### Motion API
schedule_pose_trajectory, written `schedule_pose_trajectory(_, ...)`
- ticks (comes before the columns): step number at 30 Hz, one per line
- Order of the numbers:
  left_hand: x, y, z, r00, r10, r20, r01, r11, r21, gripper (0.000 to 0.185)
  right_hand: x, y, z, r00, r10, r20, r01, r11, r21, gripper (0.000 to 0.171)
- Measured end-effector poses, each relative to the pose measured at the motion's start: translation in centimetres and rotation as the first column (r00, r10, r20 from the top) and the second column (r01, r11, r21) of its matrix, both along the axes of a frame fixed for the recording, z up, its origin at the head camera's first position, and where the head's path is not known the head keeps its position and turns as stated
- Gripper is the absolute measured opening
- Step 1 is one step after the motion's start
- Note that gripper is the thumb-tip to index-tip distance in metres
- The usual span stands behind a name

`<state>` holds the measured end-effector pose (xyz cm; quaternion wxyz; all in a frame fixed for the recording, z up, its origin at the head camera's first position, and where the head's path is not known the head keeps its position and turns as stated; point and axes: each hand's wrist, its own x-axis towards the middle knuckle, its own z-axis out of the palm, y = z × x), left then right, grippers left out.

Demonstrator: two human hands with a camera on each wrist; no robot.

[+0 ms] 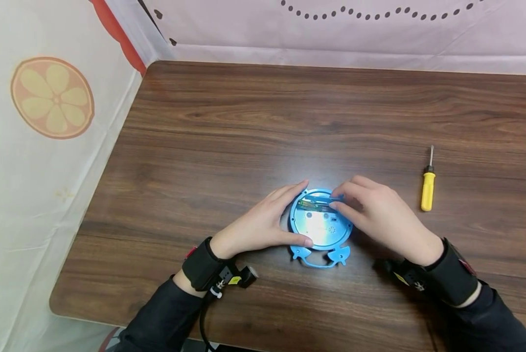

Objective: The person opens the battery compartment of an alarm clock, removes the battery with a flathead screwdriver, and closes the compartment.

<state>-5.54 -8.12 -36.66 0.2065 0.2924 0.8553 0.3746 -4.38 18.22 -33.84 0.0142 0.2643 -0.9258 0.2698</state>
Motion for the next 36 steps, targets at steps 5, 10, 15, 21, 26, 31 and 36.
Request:
schedule_pose_trajectory(5, 0.05, 0.01, 0.04, 1.000, 0.000, -0.004, 0.000, 1.000, 0.006, 0.108, -0.16, -0.38, -0.28, 1.000, 0.009, -0.003, -0.009, 1.000, -0.016, 0.008)
schedule_pose_trajectory(10, 0.02, 0.11, 0.08, 1.000, -0.005, 0.001, 0.005, 1.000, 0.010, 0.108, -0.28, -0.40, -0.42, 1.000, 0.017, -0.002, -0.017, 0.999, -0.030, 0.005)
schedule_pose_trajectory(15, 0.01, 0.10, 0.05, 1.000, -0.002, 0.008, 0.002, 1.000, 0.007, 0.108, -0.45, -0.41, -0.61, 1.000, 0.026, 0.011, -0.026, 0.999, -0.038, 0.004)
schedule_pose_trajectory(21, -0.05, 0.10, 0.07, 1.000, 0.000, 0.010, 0.000, 1.000, 0.005, 0.108, -0.63, -0.39, -0.73, 0.998, 0.050, 0.025, -0.049, 0.998, -0.043, 0.004)
schedule_pose_trajectory(26, -0.04, 0.06, 0.04, 1.000, 0.004, 0.011, -0.004, 1.000, 0.003, 0.108, -0.83, -0.41, -0.73, 0.996, 0.080, 0.027, -0.079, 0.996, -0.047, 0.004)
schedule_pose_trajectory(31, -0.03, 0.07, -0.01, 1.000, 0.005, 0.009, -0.005, 1.000, 0.005, 0.108, -0.93, -0.44, -0.75, 0.995, 0.092, 0.034, -0.091, 0.995, -0.038, 0.003)
schedule_pose_trajectory(36, -0.02, 0.10, -0.08, 1.000, 0.006, 0.008, -0.006, 1.000, 0.007, 0.108, -1.02, -0.41, -0.71, 0.994, 0.098, 0.041, -0.097, 0.995, -0.031, 0.003)
